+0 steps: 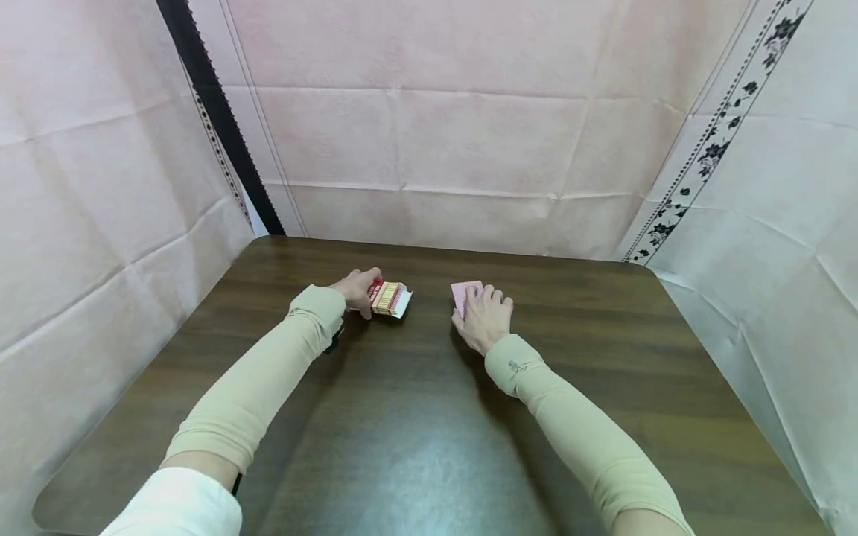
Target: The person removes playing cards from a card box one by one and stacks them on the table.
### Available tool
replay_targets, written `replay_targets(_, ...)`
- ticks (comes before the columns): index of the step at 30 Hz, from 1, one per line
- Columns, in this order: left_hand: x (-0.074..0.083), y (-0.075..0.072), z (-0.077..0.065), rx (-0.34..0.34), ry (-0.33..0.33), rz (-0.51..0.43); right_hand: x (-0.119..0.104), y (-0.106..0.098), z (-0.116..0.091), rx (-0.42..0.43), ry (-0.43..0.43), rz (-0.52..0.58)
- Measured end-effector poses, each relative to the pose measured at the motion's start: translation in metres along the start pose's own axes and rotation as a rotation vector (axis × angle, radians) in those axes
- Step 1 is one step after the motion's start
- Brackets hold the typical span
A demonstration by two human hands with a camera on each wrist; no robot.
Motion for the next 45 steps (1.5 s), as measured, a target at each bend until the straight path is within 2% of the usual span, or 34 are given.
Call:
replay_targets(10, 0.000, -0.002, 0.001, 0.000, -0.006, 0.004, 0.000, 0.009, -0.002, -0.167, 0.057, -0.028)
replay_targets(12, 0.000, -0.003, -0.001, 0.000, 0.001, -0.002, -0.001, 0.009, -0.001, -0.182, 0.062, -0.029)
replay_targets(15, 0.001, -0.003, -0.001, 0.003, 0.005, -0.002, -0.003, 0.006, 0.001, -0.154, 0.054, -0.025)
replay_targets(18, 0.003, -0.001, 0.000, 0.000, 0.006, -0.004, -0.010, 0.000, 0.005, -0.051, -0.055, -0.007)
replay_targets(22, 0.008, 0.002, 0.000, -0.002, 0.015, -0.002, -0.032, -0.010, 0.010, 0.088, -0.341, 0.076)
replay_targets(24, 0.012, 0.003, -0.001, 0.007, 0.030, 0.001, -0.044, -0.011, 0.012, 0.089, -0.457, 0.127)
replay_targets(26, 0.016, 0.004, -0.002, 0.015, 0.049, 0.003, -0.054, -0.010, 0.014, 0.051, -0.508, 0.154)
replay_targets(32, 0.030, 0.008, -0.001, 0.029, 0.099, 0.007, -0.069, -0.001, 0.021, -0.106, -0.465, 0.095)
replay_targets(35, 0.033, 0.007, 0.000, 0.044, 0.130, 0.017, -0.071, 0.001, 0.023, -0.136, -0.452, 0.080)
replay_targets(39, 0.029, 0.004, -0.001, 0.063, 0.122, 0.028, -0.071, 0.000, 0.022, -0.108, -0.450, 0.100)
replay_targets(45, 0.018, 0.005, 0.000, 0.057, 0.072, 0.031, -0.069, -0.002, 0.019, 0.014, -0.469, 0.186)
Point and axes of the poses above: each hand's wrist, its own z-axis towards the middle knuckle, its own y-axis out of the palm, x = y × z, the point moved 4 cm from there along z, towards the middle knuckle, and after that the axes turned 9 degrees about -y, right-handed, at the moved point
